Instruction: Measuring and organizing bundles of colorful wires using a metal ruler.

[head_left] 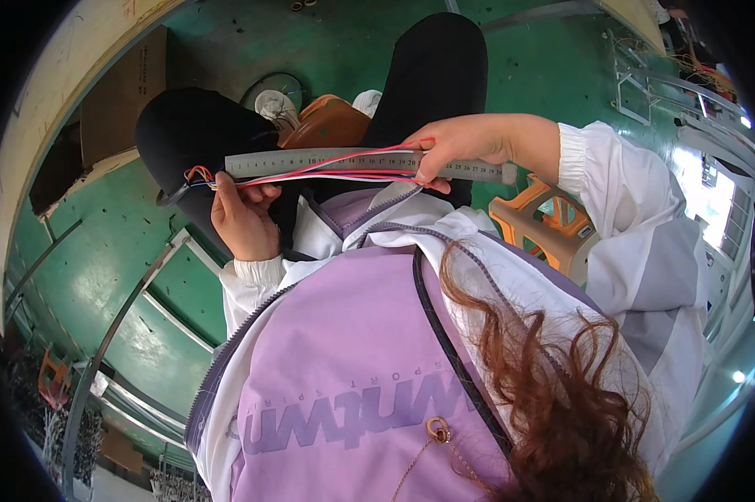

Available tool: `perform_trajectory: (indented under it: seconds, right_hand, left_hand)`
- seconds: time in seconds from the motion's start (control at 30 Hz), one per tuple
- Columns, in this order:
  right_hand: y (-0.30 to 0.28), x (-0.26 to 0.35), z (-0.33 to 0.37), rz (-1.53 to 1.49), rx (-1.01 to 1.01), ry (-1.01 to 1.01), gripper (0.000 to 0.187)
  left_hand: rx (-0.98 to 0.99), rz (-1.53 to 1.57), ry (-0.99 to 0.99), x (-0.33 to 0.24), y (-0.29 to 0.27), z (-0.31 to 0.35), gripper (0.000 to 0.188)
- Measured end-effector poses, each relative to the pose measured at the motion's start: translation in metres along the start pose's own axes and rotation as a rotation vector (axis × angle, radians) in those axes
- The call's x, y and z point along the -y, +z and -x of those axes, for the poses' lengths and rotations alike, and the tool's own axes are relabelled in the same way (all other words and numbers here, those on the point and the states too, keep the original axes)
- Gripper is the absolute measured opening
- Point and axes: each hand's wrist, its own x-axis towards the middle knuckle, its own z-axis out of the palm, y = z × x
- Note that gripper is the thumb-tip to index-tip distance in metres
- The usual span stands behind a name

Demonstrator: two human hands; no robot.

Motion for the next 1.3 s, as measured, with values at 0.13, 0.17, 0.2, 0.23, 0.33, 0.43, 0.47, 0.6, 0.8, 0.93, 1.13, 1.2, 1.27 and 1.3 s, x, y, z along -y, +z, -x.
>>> perform_trajectory:
  seconds: [0.13, 0.17, 0.2, 0.23, 0.33, 0.43, 0.47, 0.6, 0.8, 0.93, 1.13, 1.2, 1.27, 1.3]
  right_hand:
    - [-0.002, -0.003, 0.001, -0.028, -0.005, 0.028, 0.033]
    - [-0.001, -0.003, 0.002, -0.022, -0.016, 0.030, 0.033]
    - [0.000, -0.002, 0.003, -0.015, -0.027, 0.032, 0.034]
    - [0.001, -0.002, 0.003, -0.014, -0.027, 0.033, 0.034]
    - [0.003, -0.001, 0.003, -0.018, -0.063, 0.031, 0.032]
    - [0.003, -0.003, 0.001, -0.011, -0.073, 0.031, 0.028]
    - [0.001, -0.003, 0.000, 0.042, -0.065, 0.023, 0.027]
    - [0.002, -0.003, 0.003, 0.198, -0.082, -0.017, 0.022]
    - [0.002, -0.017, 0.004, 0.252, -0.166, -0.127, 0.020]
    - [0.002, -0.028, 0.003, 0.001, -0.217, -0.236, 0.018]
    - [0.001, -0.027, 0.002, 0.049, -0.212, -0.189, 0.011]
    - [0.001, -0.025, 0.003, 0.065, -0.221, -0.181, 0.010]
    - [0.001, -0.022, 0.005, 0.078, -0.215, -0.191, 0.011]
    - [0.001, -0.022, 0.005, 0.076, -0.215, -0.192, 0.011]
  left_hand:
    - [0.010, 0.009, 0.011, 0.000, -0.001, 0.000, 0.034]
    - [0.016, 0.009, 0.013, -0.001, 0.000, 0.001, 0.034]
    - [0.022, 0.008, 0.014, -0.001, 0.000, 0.001, 0.034]
    - [0.021, 0.009, 0.015, -0.001, -0.001, 0.001, 0.034]
    - [0.031, 0.020, 0.016, -0.002, -0.001, 0.001, 0.034]
    - [0.051, 0.003, -0.006, -0.003, 0.001, 0.002, 0.035]
    - [0.037, -0.010, -0.017, -0.003, 0.002, 0.003, 0.035]
    - [0.022, -0.053, -0.011, 0.000, 0.003, 0.004, 0.035]
    - [0.020, -0.076, 0.003, 0.006, 0.004, 0.001, 0.037]
    - [0.033, -0.080, -0.010, 0.001, 0.005, 0.004, 0.037]
    - [0.039, -0.074, -0.008, 0.001, 0.006, 0.004, 0.037]
    - [0.037, -0.070, -0.008, 0.002, 0.007, 0.004, 0.037]
    - [0.036, -0.065, -0.010, 0.002, 0.007, 0.004, 0.037]
    - [0.037, -0.066, -0.011, 0.003, 0.006, 0.004, 0.037]
